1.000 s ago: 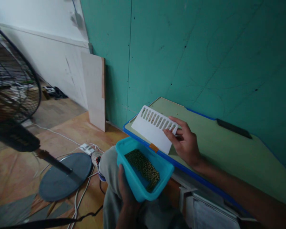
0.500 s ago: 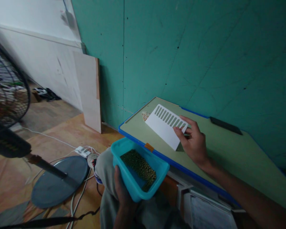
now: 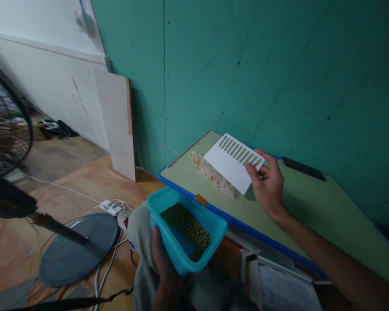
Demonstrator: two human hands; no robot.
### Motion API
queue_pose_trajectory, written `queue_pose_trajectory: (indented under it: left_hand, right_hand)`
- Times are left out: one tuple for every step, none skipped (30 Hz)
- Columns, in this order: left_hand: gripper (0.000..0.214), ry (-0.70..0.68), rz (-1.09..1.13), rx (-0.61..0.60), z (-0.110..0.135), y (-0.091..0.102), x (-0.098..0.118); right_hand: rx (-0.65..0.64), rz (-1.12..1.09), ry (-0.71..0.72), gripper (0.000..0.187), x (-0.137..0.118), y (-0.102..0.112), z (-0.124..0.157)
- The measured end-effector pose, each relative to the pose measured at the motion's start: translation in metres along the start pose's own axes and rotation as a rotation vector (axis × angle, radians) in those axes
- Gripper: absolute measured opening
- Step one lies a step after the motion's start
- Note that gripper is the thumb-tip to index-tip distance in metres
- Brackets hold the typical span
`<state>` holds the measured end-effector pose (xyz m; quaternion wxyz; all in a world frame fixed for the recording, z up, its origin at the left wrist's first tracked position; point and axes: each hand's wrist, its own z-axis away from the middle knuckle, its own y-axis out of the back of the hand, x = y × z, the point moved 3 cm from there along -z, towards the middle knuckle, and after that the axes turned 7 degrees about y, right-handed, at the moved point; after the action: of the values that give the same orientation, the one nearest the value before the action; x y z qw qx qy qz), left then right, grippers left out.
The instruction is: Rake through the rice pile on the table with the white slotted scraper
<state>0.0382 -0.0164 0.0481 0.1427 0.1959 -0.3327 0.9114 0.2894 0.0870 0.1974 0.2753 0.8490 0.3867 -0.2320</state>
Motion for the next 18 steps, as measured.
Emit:
queue_pose_trajectory:
  left_hand:
    - [0.053,0.016,0.000,-0.027,0.000,-0.001,0.000]
    - [0.056,0.025,-0.002,-0.044,0.000,-0.001,0.000]
    - [0.057,0.036,-0.006,-0.049,0.000,0.000,0.000]
    - [0.059,0.049,-0.012,-0.057,0.000,0.000,0.000]
    - [0.059,0.065,-0.014,-0.065,0.000,0.001,-0.001]
    - [0.060,0.077,-0.010,-0.071,-0.001,0.002,-0.001]
    - [0.060,0.086,-0.001,-0.076,-0.002,0.002,-0.002]
    - [0.060,0.091,0.010,-0.083,-0.003,0.003,-0.002]
    - [0.057,0.089,0.023,-0.082,-0.005,0.004,-0.003]
    - [0.053,0.080,0.032,-0.075,-0.007,0.005,-0.003]
    - [0.048,0.069,0.038,-0.064,-0.008,0.006,-0.003]
    - [0.043,0.052,0.038,-0.053,-0.010,0.007,-0.003]
    - [0.040,0.033,0.033,-0.041,-0.011,0.008,-0.003]
    - [0.037,0.014,0.027,-0.025,-0.012,0.009,-0.003]
    - [0.036,-0.002,0.024,-0.011,-0.012,0.010,-0.002]
    - [0.036,-0.007,0.025,-0.006,-0.012,0.011,-0.002]
    - [0.036,-0.003,0.031,-0.009,-0.012,0.011,-0.002]
    - [0.037,0.008,0.041,-0.024,-0.012,0.011,-0.002]
  right_hand:
    - [-0.009,-0.003,-0.008,0.055,0.000,-0.001,0.001]
    - [-0.019,-0.005,-0.014,0.055,0.000,-0.001,0.002]
    - [-0.028,-0.006,-0.017,0.055,0.000,-0.002,0.003]
    - [-0.035,-0.005,-0.019,0.055,-0.001,-0.002,0.003]
    - [-0.039,-0.002,-0.020,0.054,-0.001,-0.003,0.004]
    - [-0.042,0.001,-0.019,0.054,-0.002,-0.003,0.004]
    - [-0.043,0.004,-0.019,0.054,-0.002,-0.004,0.005]
    - [-0.045,0.006,-0.018,0.054,-0.003,-0.004,0.005]
    - [-0.048,0.006,-0.018,0.054,-0.003,-0.004,0.005]
    - [-0.049,0.002,-0.019,0.054,-0.004,-0.005,0.006]
    - [-0.049,-0.004,-0.021,0.055,-0.005,-0.005,0.006]
    - [-0.047,-0.012,-0.025,0.055,-0.006,-0.006,0.006]
    - [-0.046,-0.023,-0.030,0.056,-0.007,-0.006,0.007]
    - [-0.046,-0.033,-0.034,0.056,-0.008,-0.007,0.008]
    - [-0.050,-0.043,-0.037,0.057,-0.009,-0.007,0.009]
    - [-0.059,-0.050,-0.038,0.057,-0.010,-0.008,0.010]
    - [-0.071,-0.056,-0.036,0.057,-0.012,-0.009,0.011]
    - [-0.083,-0.059,-0.032,0.057,-0.013,-0.010,0.012]
